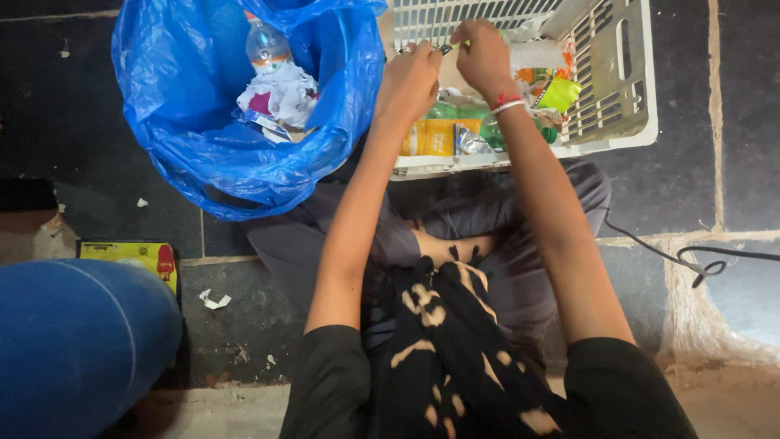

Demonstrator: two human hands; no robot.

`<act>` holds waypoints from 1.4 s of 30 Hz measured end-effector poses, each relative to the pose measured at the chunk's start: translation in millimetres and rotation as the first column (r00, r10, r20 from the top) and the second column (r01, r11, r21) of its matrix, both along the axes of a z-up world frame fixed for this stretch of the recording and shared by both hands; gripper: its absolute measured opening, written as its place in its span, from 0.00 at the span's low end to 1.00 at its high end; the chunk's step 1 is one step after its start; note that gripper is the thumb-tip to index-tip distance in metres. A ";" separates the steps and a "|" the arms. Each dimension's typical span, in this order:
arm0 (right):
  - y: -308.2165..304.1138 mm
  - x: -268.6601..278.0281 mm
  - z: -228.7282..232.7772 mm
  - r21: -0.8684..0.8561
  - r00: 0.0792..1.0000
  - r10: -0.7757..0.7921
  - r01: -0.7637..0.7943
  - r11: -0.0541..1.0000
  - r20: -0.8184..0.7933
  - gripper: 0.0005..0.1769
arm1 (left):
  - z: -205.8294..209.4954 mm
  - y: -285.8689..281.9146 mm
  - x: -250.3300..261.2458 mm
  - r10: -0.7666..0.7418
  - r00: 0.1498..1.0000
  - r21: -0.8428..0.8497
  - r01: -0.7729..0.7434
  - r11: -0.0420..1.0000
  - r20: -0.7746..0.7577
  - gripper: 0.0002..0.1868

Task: The person sits on the floor and sorts items from a white plastic basket into a blue plastic bag. They handle various plastic bottles, food wrappers, and small containers one by one, transferring them from the basket to the bag.

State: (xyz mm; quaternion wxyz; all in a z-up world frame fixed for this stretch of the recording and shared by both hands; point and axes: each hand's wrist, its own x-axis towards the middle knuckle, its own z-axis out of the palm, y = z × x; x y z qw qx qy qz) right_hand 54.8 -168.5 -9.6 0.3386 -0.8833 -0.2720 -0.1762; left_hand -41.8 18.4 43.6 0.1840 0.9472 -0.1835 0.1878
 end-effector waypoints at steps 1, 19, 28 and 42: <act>-1.4 0.4 7.3 -0.058 1.000 0.006 -0.008 0.998 -0.025 0.10 | -2.1 -0.5 -0.4 0.001 1.000 0.057 0.001 0.998 -0.024 0.12; -86.0 0.1 -5.4 -0.367 0.985 -0.173 0.165 0.916 0.011 0.18 | -25.8 -2.9 2.9 0.141 0.963 0.378 -0.044 0.925 -0.232 0.04; -90.9 14.1 -51.3 -0.601 0.914 -0.314 0.405 0.689 0.256 0.10 | -25.0 -2.8 5.2 0.139 0.943 0.346 -0.028 0.938 -0.301 0.04; -64.4 -19.7 14.9 0.559 0.989 -0.069 0.132 0.818 -0.133 0.09 | -25.4 -5.1 11.2 0.148 0.975 0.112 -0.130 0.985 -0.168 0.06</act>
